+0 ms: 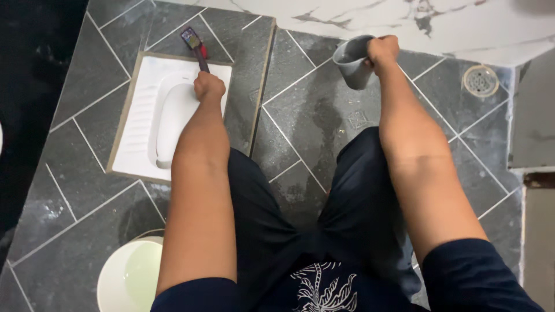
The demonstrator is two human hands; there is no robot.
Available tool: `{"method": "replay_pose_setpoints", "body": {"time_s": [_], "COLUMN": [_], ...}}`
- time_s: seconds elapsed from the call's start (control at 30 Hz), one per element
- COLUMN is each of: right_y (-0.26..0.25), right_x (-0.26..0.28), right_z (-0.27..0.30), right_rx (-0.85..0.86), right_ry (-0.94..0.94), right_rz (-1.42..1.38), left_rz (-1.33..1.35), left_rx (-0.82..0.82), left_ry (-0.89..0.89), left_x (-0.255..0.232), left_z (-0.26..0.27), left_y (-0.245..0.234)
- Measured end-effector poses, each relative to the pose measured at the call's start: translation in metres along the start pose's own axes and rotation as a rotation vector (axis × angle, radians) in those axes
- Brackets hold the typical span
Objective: The person sits on the floor of a bathroom and uses a long-handled brush to scrub the tiled floor and the sides of a squat toilet. They repeatedly scoop water from a bucket using a small metal cup and pour it onto the floor and the toilet to rinse the area.
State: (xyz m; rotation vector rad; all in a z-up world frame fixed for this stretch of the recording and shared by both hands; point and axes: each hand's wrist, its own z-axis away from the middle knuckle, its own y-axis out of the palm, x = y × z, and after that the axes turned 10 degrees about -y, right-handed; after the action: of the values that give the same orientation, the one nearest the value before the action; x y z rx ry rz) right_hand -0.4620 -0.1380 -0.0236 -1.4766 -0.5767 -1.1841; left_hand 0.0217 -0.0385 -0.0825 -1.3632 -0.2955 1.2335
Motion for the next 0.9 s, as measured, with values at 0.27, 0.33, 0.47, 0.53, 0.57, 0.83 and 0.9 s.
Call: {"method": "replay_pose_setpoints", "body": {"time_s": [0.27,0.33,0.47,0.53,0.57,0.83,0.9], "right_y": [-0.005,-0.009,-0.012,-0.015,-0.015,-0.001,0.005], "right_x": [0.007,0.005,0.006,0.006,0.006,0.005,0.005], "right_z": [0.006,0.005,0.004,0.007,0.008,0.003,0.005], "right_rx": [-0.084,-0.101,-0.067,-0.087,-0.096,-0.067,-0.068], "right_ry": [0.011,0.01,0.04,0.035,0.033,0.007,0.001], "right_rz": [-0.062,-0.04,0.003,0.008,0.008,0.062,0.071], "left_rz": [-0.153,-0.26,-0.242,-0.253,-0.242,-0.104,-0.004], "left_rx": [0.196,0.228,0.223,0.239,0.22,-0.018,-0.006], "left_ry": [0.522,0.613,0.558,0.539,0.534,0.606,0.452], "left_x": [-0.06,-0.081,-0.085,-0.086,-0.083,-0.04,-0.028], "left_z": [0.022,0.042,0.072,0.074,0.072,0.015,0.007], "left_y": [0.089,0.104,0.089,0.078,0.073,0.02,0.01]}}
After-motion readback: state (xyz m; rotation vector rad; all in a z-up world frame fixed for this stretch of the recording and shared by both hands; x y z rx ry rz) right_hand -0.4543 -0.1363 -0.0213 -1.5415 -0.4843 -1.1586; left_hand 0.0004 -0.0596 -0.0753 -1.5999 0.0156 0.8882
